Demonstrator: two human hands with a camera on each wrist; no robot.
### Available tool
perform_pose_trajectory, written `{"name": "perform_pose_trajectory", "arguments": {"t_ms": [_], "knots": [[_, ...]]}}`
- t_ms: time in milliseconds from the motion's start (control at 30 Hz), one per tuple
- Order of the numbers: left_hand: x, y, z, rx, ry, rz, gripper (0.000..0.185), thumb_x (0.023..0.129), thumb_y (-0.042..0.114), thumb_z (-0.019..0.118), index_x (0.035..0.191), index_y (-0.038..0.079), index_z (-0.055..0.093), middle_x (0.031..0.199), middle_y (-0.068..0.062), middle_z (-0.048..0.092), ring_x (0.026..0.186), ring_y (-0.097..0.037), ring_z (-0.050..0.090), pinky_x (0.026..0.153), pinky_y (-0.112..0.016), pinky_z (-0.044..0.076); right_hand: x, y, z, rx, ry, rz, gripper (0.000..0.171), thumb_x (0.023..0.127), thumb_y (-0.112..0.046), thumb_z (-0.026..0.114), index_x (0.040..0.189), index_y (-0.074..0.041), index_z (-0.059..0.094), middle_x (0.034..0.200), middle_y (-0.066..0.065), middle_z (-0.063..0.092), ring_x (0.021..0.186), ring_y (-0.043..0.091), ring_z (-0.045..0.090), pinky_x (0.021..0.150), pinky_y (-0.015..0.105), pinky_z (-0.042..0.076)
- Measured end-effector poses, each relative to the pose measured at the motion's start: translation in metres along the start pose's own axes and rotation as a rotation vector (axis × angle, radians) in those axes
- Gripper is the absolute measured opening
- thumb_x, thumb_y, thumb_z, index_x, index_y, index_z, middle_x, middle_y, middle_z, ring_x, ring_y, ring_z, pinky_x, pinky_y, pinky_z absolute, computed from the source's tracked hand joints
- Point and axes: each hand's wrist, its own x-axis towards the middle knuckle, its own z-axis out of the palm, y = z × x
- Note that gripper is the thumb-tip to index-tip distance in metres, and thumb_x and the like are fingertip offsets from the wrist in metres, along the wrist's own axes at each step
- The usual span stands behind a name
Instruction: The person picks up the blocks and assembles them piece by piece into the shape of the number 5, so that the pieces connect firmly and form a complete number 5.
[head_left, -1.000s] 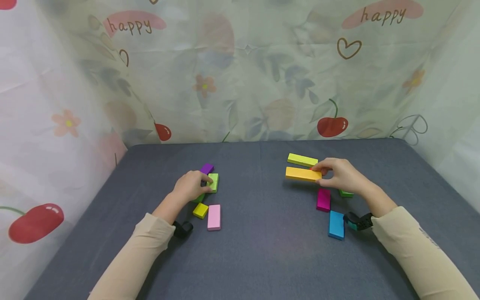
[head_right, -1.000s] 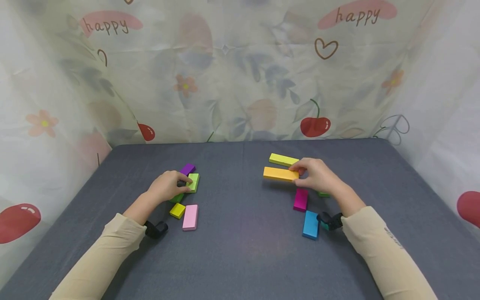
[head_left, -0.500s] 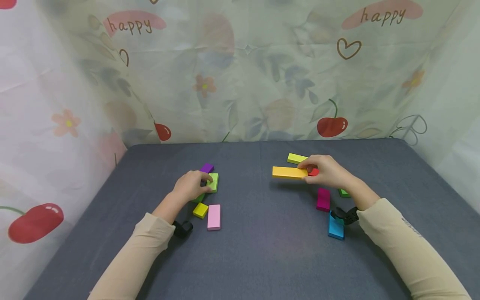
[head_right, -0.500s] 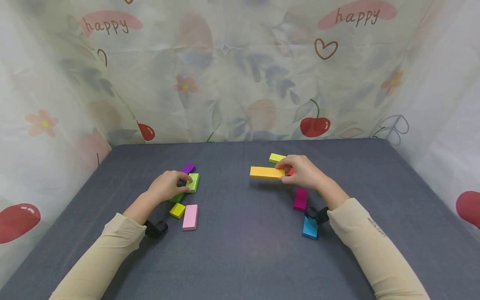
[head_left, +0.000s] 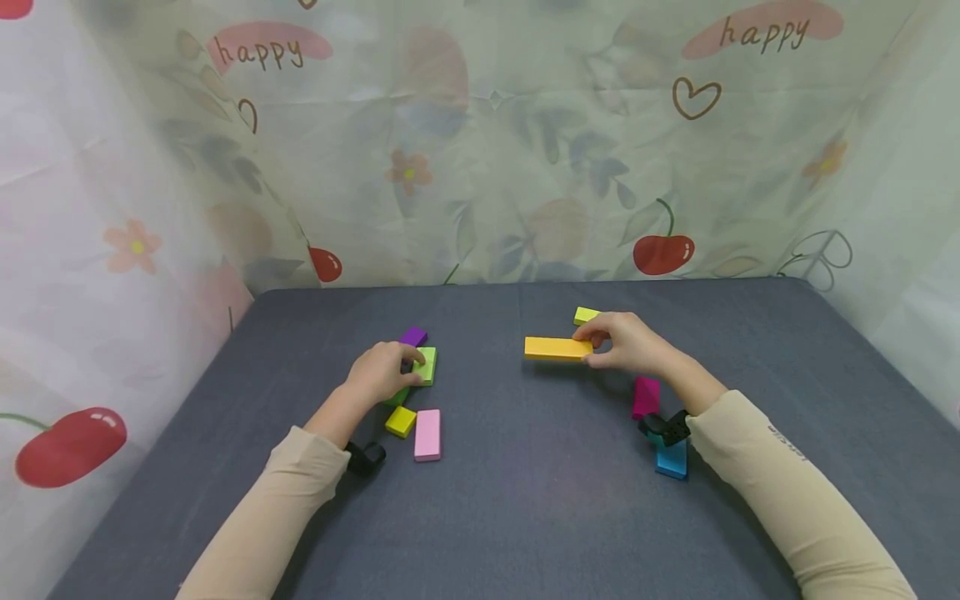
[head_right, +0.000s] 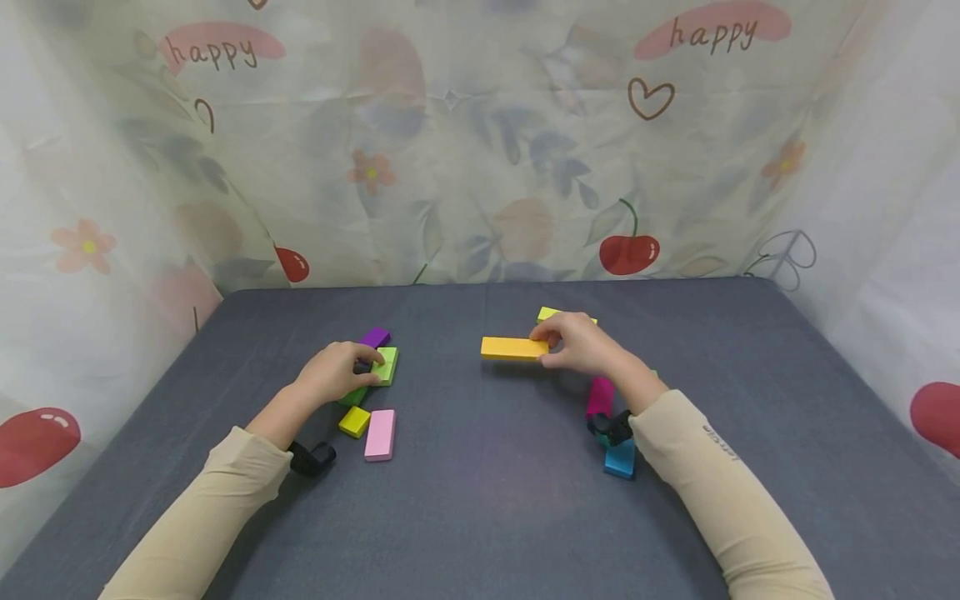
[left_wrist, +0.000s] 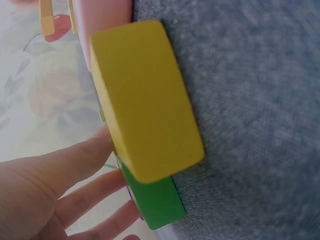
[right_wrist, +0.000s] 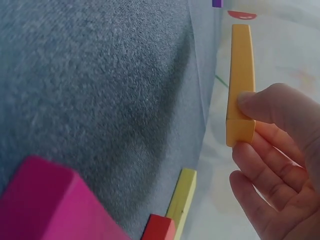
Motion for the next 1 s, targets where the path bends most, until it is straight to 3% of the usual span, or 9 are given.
{"name": "perform_pose_trajectory", "arguments": {"t_ms": [533, 1000], "knots": [[-0.001, 0.002, -0.001, -0.014, -0.009, -0.012, 0.034, 0.086, 0.024, 0.068, 0.119, 0.015, 0.064, 0.120, -0.011, 0.062, 0.107, -0.027, 0.056, 0.093, -0.047, 0.046, 0.024, -0.001, 0.014, -0.014, -0.075, 0.048, 0.028, 0.082, -0.009, 0.067, 0.108, 0.000, 0.066, 0.104, 0.014, 0.067, 0.084, 0.021, 0.058, 0.080, 0.038, 0.051], [0.000, 0.001, -0.001, -0.006, -0.010, -0.030, 0.035, 0.085, 0.025, 0.068, 0.119, 0.016, 0.064, 0.121, -0.011, 0.062, 0.108, -0.027, 0.056, 0.093, -0.046, 0.046, 0.040, -0.002, 0.025, -0.054, -0.091, 0.085, 0.030, 0.082, -0.009, 0.067, 0.110, 0.002, 0.065, 0.104, 0.017, 0.067, 0.085, 0.023, 0.060, 0.079, 0.037, 0.051]]}}
